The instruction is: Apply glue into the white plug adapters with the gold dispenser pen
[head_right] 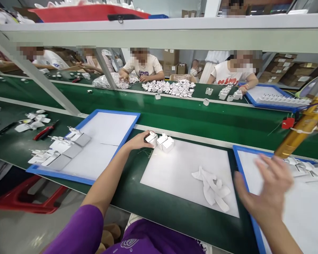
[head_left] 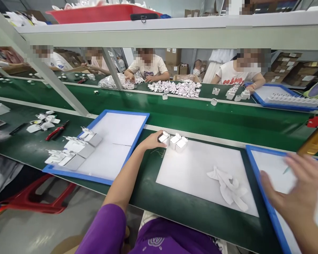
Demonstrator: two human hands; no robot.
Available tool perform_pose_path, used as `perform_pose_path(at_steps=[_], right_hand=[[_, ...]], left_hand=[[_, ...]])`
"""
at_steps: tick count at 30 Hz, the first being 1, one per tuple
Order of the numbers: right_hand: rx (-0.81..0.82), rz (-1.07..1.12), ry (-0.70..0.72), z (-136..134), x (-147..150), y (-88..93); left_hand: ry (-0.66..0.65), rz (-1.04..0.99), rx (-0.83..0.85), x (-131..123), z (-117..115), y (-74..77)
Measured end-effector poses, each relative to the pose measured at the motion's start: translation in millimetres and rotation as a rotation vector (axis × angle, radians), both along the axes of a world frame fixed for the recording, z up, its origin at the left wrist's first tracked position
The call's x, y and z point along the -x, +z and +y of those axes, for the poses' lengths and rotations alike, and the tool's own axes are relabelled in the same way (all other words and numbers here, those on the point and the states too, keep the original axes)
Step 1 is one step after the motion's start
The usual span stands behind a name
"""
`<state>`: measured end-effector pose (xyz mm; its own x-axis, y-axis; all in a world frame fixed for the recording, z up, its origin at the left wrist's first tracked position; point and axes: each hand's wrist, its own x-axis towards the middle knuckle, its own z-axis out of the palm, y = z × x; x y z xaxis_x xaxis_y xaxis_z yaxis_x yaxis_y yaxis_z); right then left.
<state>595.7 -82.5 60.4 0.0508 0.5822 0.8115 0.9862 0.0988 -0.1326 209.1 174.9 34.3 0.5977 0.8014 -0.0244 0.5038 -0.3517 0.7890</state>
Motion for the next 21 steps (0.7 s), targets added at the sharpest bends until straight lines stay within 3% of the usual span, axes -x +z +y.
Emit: perform_pose_path(at_steps=[2,4,8,11,15,21], right_hand=[[0.184,0.053,0.225,31.7,41.8,3.3],[0.389,0.159,0.364,65.6,74.9,-1.3],[0.785,0.443,0.521,125.5,119.0,-27.7],[0.885,0.614,0.551,153.1,140.7,-44.9],[0.878,0.642,0.498,161.0,148.3,-52.6],[0.934,0.56,0.486,133.6,116.8,-45.7]], left_hand=[[0.066,0.015,0.0,10.9,-19.8,9.4],[0.077,-0.025,0.031,19.7,-41.7,19.4],[-0.009,-0.089,0.031,25.1,-84.4,33.9],[-0.076,-0.061,0.003,19.6,-110.4,36.3],[-0.173,-0.012,0.018,6.2,-133.7,26.6],[-0.239,0.015,0.046,-13.0,-145.9,-0.2]])
